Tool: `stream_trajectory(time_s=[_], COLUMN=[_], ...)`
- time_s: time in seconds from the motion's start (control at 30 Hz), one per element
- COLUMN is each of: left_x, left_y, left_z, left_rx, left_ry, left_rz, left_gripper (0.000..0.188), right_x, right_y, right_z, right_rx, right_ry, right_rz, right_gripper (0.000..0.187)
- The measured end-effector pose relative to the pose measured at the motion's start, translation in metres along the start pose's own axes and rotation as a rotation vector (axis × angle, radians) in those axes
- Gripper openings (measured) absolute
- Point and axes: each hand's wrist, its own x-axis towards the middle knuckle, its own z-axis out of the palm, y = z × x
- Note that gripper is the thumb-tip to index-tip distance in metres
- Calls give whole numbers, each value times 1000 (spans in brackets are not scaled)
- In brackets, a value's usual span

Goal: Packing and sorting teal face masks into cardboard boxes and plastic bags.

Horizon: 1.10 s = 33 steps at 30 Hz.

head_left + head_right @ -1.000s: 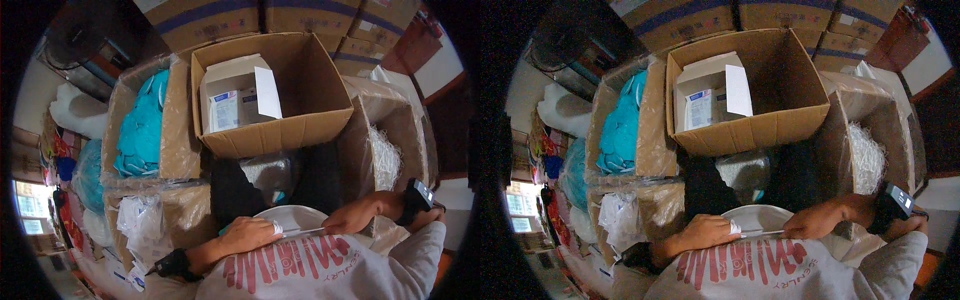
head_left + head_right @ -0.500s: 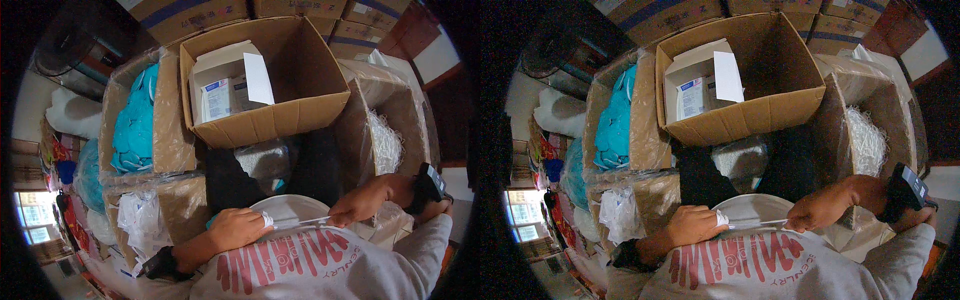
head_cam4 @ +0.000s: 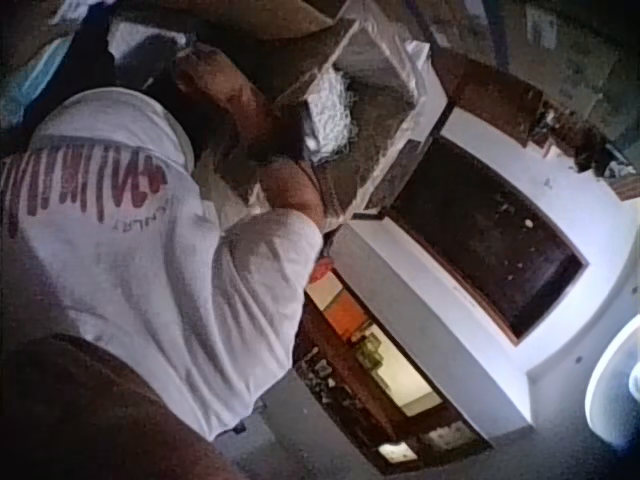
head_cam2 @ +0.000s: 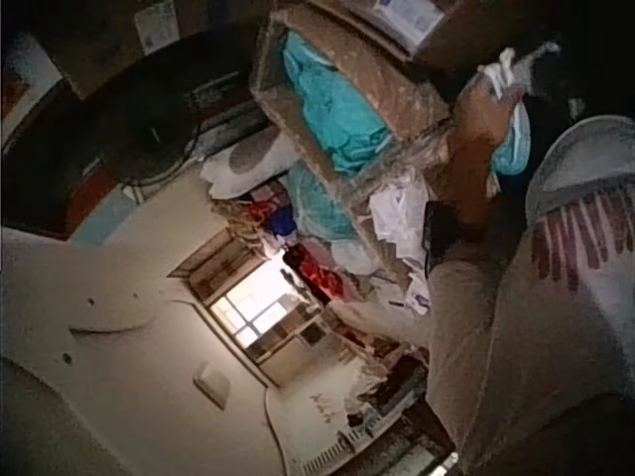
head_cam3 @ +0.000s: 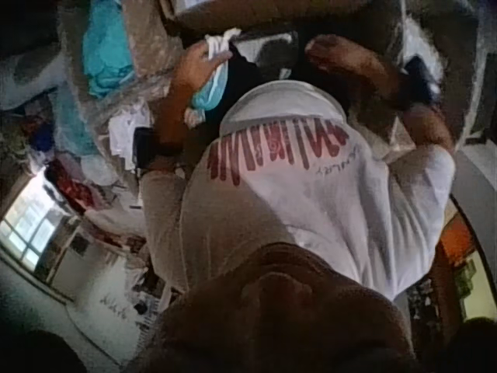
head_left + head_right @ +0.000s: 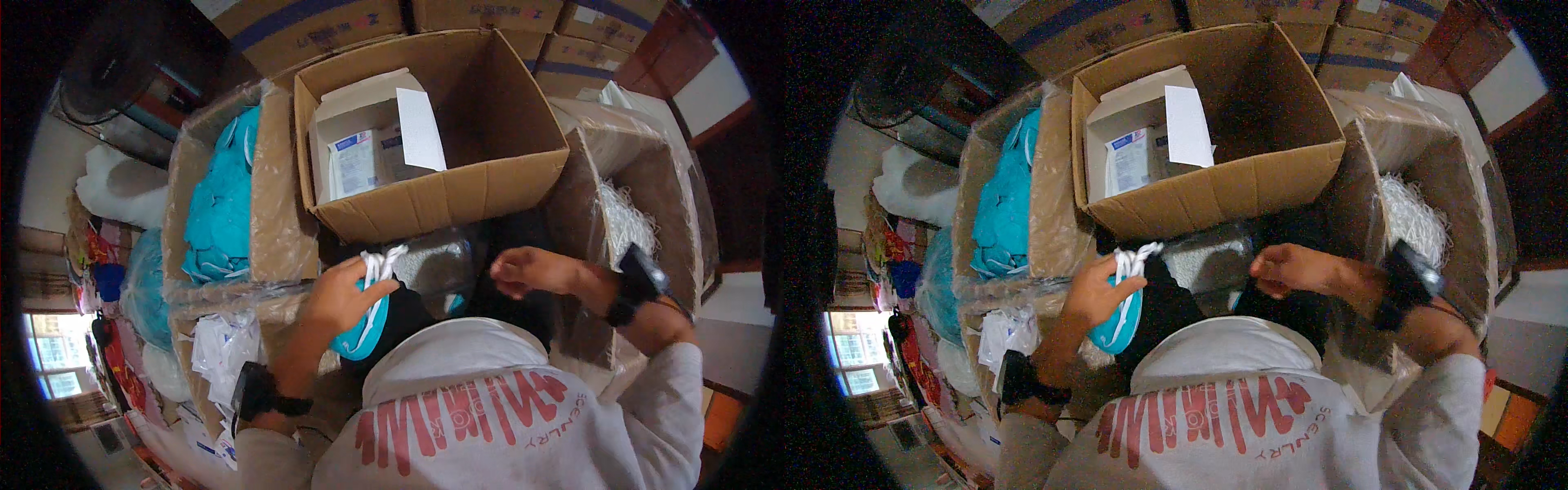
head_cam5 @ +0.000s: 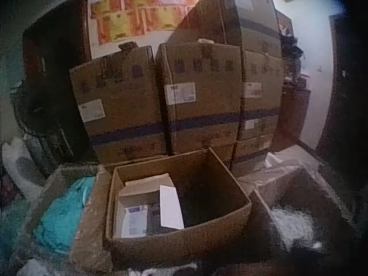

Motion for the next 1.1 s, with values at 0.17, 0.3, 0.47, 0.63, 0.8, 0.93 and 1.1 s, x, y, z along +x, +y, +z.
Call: stream_trajectory(time_s=[0.17, 0.3, 0.47, 0.63, 0.8, 0.93, 1.1], left_x=[18, 27, 26, 28, 35, 43, 45], left_y=[2, -8, -10, 12, -7, -20, 7], left_z=[7, 5, 0, -6, -35, -73, -67], left_rx=[-63, -75, -36, 98, 73, -354, -274], left_ry=[49, 62, 94, 131, 530, 740, 671], left_rz=[125, 76, 33, 262, 78, -90, 73], left_gripper=[36, 47, 46, 31, 31, 37, 40], right_x=[100, 145, 125, 91, 60, 24, 32], right_y=[58, 97, 30, -55, -75, -61, -77], right_z=[23, 15, 35, 68, 77, 83, 59], right_rx=[324, 256, 442, 388, -271, -445, -502], right_ry=[280, 194, 71, -1, 249, -110, 343], right_rz=[41, 114, 21, -331, -680, -677, -768], right_gripper=[39, 57, 64, 59, 21, 24, 48])
